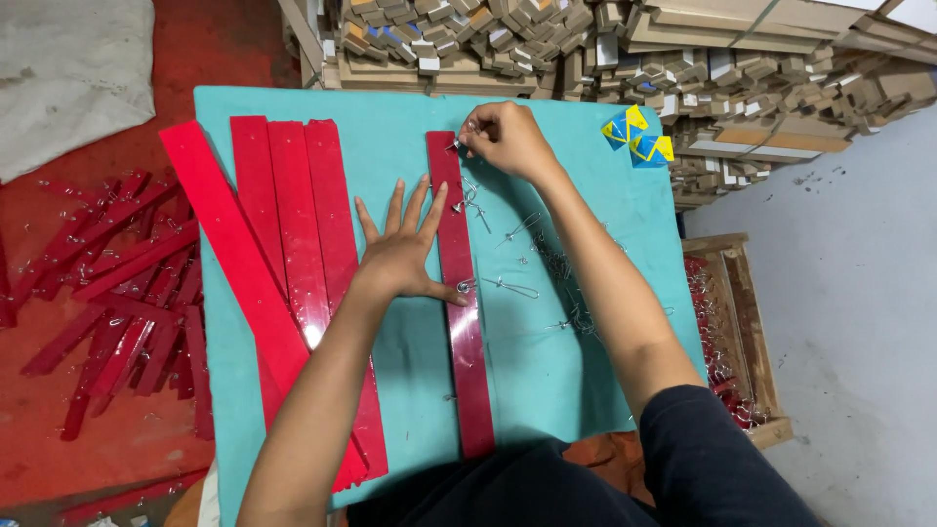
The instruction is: The person repeatedly picks red plastic strips and metal hooks from a workbench, inserts the hooks into pre-drilled holes in the strips, and places the assembled units into a wooden crate. The process is repeated multiple times throughout the clip.
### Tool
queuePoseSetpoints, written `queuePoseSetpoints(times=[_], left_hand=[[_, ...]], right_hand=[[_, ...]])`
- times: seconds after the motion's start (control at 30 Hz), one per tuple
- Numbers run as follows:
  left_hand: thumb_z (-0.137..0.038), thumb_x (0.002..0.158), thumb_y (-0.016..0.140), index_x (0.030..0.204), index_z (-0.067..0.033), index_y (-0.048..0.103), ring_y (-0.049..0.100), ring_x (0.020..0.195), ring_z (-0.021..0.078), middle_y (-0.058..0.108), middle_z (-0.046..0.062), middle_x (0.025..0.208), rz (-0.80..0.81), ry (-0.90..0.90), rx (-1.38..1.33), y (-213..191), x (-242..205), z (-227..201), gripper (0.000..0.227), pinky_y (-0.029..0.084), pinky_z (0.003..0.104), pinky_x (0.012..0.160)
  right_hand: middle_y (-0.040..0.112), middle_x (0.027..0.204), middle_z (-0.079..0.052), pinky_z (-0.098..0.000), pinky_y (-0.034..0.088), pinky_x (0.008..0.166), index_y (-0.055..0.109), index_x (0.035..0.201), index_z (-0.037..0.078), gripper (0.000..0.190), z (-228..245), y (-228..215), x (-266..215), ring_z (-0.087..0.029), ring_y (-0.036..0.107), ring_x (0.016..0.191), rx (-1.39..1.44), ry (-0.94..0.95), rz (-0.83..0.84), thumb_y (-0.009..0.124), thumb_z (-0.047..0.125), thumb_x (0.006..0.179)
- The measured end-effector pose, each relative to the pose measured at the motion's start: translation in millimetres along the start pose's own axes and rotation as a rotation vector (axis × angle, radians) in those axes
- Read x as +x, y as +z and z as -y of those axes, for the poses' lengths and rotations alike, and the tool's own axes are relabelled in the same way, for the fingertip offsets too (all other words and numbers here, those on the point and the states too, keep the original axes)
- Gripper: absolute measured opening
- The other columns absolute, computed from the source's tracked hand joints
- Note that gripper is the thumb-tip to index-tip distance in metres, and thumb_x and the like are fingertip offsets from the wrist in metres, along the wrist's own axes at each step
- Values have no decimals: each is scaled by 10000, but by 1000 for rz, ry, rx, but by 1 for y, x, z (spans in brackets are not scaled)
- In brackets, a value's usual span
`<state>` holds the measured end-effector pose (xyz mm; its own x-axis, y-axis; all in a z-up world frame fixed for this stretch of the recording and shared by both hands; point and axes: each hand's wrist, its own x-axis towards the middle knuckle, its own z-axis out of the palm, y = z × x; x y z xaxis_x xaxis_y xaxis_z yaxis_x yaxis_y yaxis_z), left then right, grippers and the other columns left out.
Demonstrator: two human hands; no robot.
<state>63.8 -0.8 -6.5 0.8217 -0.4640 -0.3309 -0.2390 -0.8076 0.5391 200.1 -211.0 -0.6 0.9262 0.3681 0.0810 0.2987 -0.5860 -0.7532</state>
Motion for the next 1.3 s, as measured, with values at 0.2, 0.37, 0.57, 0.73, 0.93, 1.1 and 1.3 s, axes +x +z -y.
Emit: queuePoseSetpoints(times=[0.2,0.37,0.57,0.73,0.93,1.1,1.3], left_hand=[[-729,507,908,1639,-245,-112,-168,1544,406,-112,107,1713,-5,4,-2,-2,-1,0,1599,-274,794,1003],[-885,479,758,1579,-272,-263,-310,1531,346,-336,43,1672,85,-51,141,1,6,-1,1621,-226,756,1041],[-718,513,906,1638,-253,-121,-170,1543,407,-113,106,1713,-10,6,6,3,3,2,1592,-279,796,997],[-718,512,909,1634,-260,-130,-171,1543,402,-117,100,1712,-7,5,4,3,2,2,1596,-281,796,999],[-742,502,902,1633,-257,-134,-183,1542,396,-134,95,1711,15,-5,20,3,4,1,1609,-272,797,1009],[-725,531,905,1631,-253,-143,-188,1542,392,-152,91,1708,28,-12,50,-7,0,-3,1591,-239,804,1024],[-688,537,926,1632,-256,-136,-172,1549,390,-146,90,1710,58,-21,58,-14,-5,-11,1585,-205,804,1051]], right_hand=[[664,702,-139,-396,606,726,702,883,6,80,1,-3,0,-297,776,700,-48,-9,12,782,17,879],[744,731,-26,-251,558,685,732,831,77,117,0,-4,2,-104,768,712,-98,-26,45,716,75,948],[699,705,-137,-403,596,756,713,867,32,40,1,-3,5,-295,777,713,-91,-38,56,744,15,884],[730,719,-129,-428,610,725,714,865,59,31,-19,11,27,-364,757,751,-318,-93,125,743,62,856],[749,774,-139,-436,629,698,749,828,92,51,-27,34,42,-401,754,808,-451,-73,155,750,47,802],[746,758,-137,-454,632,688,758,807,112,37,-48,46,54,-395,757,815,-496,25,138,763,75,808],[762,796,-146,-471,613,745,734,892,92,34,-18,24,20,-404,750,813,-329,-2,60,747,122,886]])
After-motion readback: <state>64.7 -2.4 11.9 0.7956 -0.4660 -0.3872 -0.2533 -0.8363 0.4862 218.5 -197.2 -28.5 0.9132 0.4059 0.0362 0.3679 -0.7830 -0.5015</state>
